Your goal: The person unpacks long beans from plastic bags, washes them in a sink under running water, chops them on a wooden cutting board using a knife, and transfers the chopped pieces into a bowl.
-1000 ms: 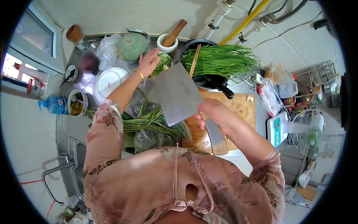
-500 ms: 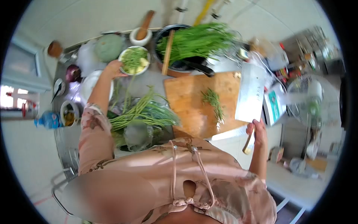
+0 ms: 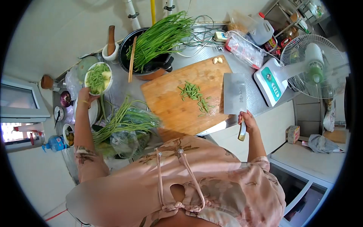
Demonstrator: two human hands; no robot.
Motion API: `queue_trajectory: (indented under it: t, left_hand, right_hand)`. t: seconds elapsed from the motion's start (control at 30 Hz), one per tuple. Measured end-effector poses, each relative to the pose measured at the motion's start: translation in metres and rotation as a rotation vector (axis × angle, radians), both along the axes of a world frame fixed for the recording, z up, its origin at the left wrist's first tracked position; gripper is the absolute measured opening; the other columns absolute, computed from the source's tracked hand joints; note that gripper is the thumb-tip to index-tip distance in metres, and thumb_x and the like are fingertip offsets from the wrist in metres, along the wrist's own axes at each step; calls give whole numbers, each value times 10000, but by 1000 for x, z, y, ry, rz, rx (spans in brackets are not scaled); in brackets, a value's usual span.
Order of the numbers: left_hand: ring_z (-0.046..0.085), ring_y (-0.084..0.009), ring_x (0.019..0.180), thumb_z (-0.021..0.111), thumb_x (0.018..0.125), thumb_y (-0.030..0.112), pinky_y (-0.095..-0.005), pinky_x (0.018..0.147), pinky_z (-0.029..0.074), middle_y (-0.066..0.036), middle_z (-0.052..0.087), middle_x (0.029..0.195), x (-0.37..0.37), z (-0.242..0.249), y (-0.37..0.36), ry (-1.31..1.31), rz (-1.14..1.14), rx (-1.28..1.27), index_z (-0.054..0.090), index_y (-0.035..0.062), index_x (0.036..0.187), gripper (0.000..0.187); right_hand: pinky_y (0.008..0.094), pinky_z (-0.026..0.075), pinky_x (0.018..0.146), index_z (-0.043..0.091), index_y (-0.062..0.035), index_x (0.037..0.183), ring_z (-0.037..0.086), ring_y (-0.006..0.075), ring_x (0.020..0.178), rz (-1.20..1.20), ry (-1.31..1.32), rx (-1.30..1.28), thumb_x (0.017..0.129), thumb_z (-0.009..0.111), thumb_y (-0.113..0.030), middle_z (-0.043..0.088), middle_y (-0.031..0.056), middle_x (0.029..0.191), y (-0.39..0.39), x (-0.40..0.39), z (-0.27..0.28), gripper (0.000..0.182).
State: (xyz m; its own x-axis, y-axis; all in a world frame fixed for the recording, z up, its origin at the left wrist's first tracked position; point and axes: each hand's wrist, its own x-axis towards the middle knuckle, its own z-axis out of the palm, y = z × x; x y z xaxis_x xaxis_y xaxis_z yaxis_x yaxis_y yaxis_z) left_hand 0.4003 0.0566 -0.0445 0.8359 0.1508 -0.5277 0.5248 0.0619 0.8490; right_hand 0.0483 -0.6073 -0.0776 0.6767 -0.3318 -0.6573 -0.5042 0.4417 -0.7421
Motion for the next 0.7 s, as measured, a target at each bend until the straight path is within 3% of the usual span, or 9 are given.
queue_trajectory:
  t: [0.13,0.27,0.37,0.53,0.6,0.67,0.7]
  left_hand:
    - [616,-307,880,405,790,83,-433,633,569,-183,568,1038,-64,60,-21,-44,68,34,475,-33,1078,318]
    - [615,-296,904,398,785,88,-414,654,568,-189,574,1047,-129,82,-32,-30,65,102,490,-39,1090,344]
    - [624,-297,849,423,746,68,-391,605,578,-158,582,994,-177,120,-110,-79,115,64,500,-39,1025,309]
    - [624,-277,866,440,792,95,-388,618,572,-162,586,1011,-207,111,-217,-68,-65,-58,497,-51,1070,319]
    - [626,-270,861,472,818,127,-390,632,569,-166,588,1015,-203,85,-260,-23,-147,-163,492,-58,1096,334]
    - [603,-273,936,440,818,54,-422,741,538,-161,568,1080,-196,72,-317,58,-156,-162,460,-69,1149,353]
    - [607,-278,926,438,826,52,-421,732,545,-161,565,1083,-181,9,-310,-290,-589,263,458,-63,1154,348]
  right_hand:
    - [265,448,485,504,-49,897,502,125,488,109,50,-80,849,550,-128,528,27,643,-36,-2,-13,104]
    - [248,433,466,516,-38,891,482,108,489,205,105,-170,851,567,-133,519,21,653,-63,2,-17,114]
    - [241,418,447,507,-36,875,475,101,486,270,89,-226,857,562,-137,509,22,639,-71,6,-15,116]
    - [246,400,413,474,-28,827,462,98,461,266,62,-281,849,578,-127,500,27,618,-80,7,-30,145]
    - [249,396,402,461,-23,823,460,102,455,235,51,-370,843,590,-113,504,39,627,-80,6,-35,159]
    - [245,400,394,445,-23,812,475,101,444,196,52,-444,832,609,-115,503,41,614,-79,4,-46,188]
    - [246,404,395,446,-23,816,481,103,442,189,51,-459,831,611,-122,503,41,612,-77,4,-49,193]
